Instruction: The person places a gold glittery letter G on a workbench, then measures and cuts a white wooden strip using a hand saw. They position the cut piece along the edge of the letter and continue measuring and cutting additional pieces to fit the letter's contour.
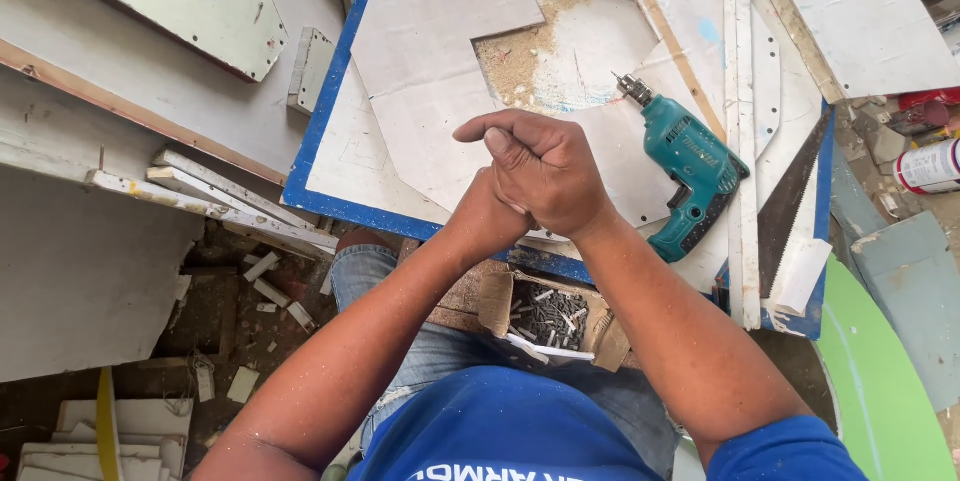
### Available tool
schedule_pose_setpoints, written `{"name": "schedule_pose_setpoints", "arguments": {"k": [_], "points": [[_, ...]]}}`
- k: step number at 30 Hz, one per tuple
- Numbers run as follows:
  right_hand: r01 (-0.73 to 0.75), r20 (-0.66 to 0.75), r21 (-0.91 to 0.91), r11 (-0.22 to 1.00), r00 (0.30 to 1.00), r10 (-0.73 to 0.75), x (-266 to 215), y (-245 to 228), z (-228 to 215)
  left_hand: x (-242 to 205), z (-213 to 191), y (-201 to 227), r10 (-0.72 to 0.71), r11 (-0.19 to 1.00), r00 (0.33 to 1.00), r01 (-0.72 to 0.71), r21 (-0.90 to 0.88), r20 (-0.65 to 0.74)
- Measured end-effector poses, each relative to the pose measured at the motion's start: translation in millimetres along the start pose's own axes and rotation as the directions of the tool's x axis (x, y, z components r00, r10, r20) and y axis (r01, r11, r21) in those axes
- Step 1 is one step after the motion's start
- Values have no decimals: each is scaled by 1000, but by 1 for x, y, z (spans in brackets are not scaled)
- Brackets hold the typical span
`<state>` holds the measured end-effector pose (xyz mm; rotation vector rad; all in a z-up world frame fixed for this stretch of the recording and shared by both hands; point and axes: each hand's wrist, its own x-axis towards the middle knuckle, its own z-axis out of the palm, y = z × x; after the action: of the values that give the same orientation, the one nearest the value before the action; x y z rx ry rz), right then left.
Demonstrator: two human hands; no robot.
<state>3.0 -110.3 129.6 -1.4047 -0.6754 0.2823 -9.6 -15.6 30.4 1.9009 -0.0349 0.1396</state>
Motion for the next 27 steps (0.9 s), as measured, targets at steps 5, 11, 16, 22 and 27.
{"name": "schedule_pose_setpoints", "arguments": {"k": [5, 11, 16, 22, 27], "points": [[18, -96, -66, 998, 995, -24, -4, -1, 2, 5, 1, -2, -5, 1000, 998, 5, -14, 55], [41, -162, -112, 993, 985, -59, -4, -5, 3, 11, -3, -2, 6, 1000, 992, -3, -24, 122], [53, -237, -186, 981, 967, -97, -6, -1, 6, 14, -8, -3, 9, 1000, 985, -4, -27, 170], [47, -351, -340, 939, 920, -173, -10, -1, 13, 17, -13, -6, 13, 999, 972, -4, -38, 235], [81, 180, 170, 982, 977, -112, -7, -11, -5, 15, -22, -8, 27, 999, 958, -12, -52, 286]]}}
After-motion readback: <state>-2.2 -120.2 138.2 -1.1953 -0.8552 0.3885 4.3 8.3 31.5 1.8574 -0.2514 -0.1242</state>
